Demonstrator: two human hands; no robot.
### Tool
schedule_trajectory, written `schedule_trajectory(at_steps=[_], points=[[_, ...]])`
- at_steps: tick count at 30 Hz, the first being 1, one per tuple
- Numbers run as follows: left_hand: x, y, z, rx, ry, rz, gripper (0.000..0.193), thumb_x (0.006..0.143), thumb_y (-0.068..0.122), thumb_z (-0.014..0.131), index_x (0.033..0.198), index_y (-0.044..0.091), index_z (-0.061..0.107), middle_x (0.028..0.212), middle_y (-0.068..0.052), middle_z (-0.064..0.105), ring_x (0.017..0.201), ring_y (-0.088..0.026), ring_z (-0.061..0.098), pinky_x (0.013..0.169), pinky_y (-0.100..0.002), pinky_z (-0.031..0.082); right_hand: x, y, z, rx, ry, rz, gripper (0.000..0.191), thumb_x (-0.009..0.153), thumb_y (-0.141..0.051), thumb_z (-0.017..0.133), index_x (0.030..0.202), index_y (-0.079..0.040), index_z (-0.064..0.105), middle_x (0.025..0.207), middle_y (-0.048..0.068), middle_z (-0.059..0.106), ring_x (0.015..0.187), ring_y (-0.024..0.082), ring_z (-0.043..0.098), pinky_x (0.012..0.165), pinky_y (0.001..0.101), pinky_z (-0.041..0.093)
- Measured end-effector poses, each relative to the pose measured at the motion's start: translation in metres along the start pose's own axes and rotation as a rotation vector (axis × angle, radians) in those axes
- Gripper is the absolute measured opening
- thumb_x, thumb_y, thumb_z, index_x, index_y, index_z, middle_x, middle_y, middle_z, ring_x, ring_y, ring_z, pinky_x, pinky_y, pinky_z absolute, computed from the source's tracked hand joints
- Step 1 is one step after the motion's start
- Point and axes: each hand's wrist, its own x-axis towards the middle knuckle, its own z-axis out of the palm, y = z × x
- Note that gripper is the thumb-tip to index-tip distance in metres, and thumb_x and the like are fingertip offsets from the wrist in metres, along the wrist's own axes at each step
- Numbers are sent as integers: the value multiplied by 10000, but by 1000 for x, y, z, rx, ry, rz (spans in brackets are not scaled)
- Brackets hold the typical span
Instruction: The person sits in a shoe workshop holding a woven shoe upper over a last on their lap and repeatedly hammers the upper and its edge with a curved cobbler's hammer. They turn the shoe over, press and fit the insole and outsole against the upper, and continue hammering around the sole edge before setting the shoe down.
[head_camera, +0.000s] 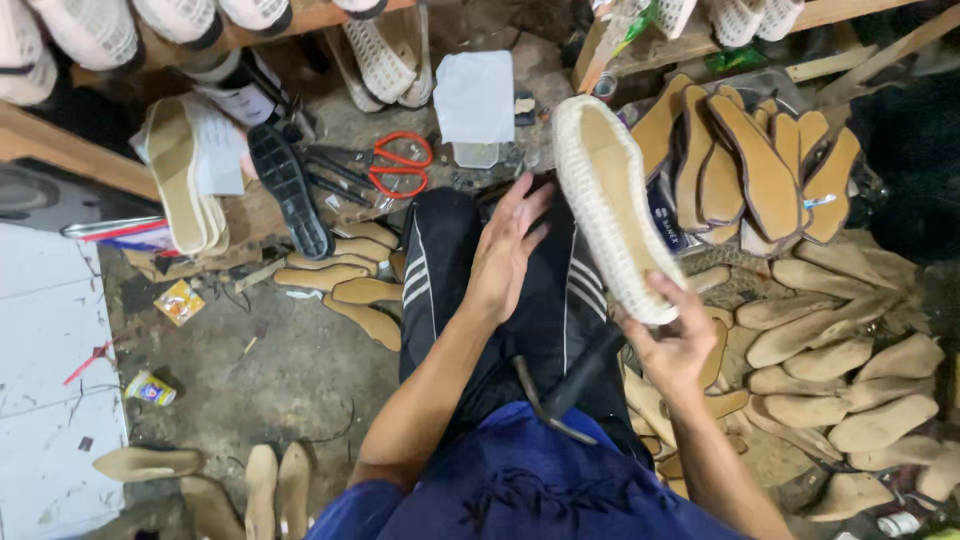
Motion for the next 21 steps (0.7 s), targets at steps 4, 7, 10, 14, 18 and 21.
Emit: schedule_trajectory(at_steps=[4, 7, 10, 14, 18, 21], points=[[-4, 13, -8, 152, 100, 235, 457, 1043, 27, 671, 1461, -54, 506, 1293, -106, 636, 1156, -184, 609, 1012, -335, 510, -28, -31, 25, 62, -469, -309, 642, 819, 10, 769, 1407, -62, 520, 1577, 315, 415, 1466, 466, 462, 1179, 426, 444], [-27, 27, -39, 243, 87, 288, 470, 1011, 26, 706, 1433, -27, 506, 1283, -85, 646, 1158, -155, 633, 1026, -315, 521, -26, -48, 16, 194, -625, 34, 813, 808, -62, 792, 1487, -84, 345, 1476, 162, 543, 1382, 364, 545, 1145, 407, 418], [-49, 24, -66, 380, 100, 310, 536, 978, 42, 721, 1460, -5, 493, 1293, -73, 654, 1154, -140, 630, 1033, -301, 519, -23, -55, -3, -260, -928, -138, 646, 628, -103, 872, 1225, -217, 654, 1250, 94, 624, 1233, 335, 567, 1040, 423, 470], [-60, 15, -82, 625, 19, 308, 615, 936, 38, 752, 1475, 10, 458, 1344, -45, 617, 1235, -127, 594, 1081, -282, 480, -27, -60, -9, -521, -1130, -235, 589, 548, -123, 827, 1118, -177, 686, 1096, 101, 611, 1114, 328, 565, 898, 459, 474], [-39, 26, -93, 817, -130, 189, 490, 946, 53, 774, 1374, 10, 538, 1228, -35, 658, 1141, -115, 610, 1016, -282, 513, -6, -67, -7, -477, -1293, -156, 426, 694, -171, 817, 1097, -168, 681, 991, 64, 643, 1045, 300, 623, 876, 456, 484], [-24, 28, -100, 791, -167, 67, 414, 940, 69, 779, 1305, 9, 593, 1142, -27, 691, 1063, -104, 628, 964, -278, 533, 16, -73, -5, -380, -1188, -20, 415, 786, -196, 814, 1145, -82, 640, 1039, 126, 654, 995, 362, 628, 809, 483, 483]])
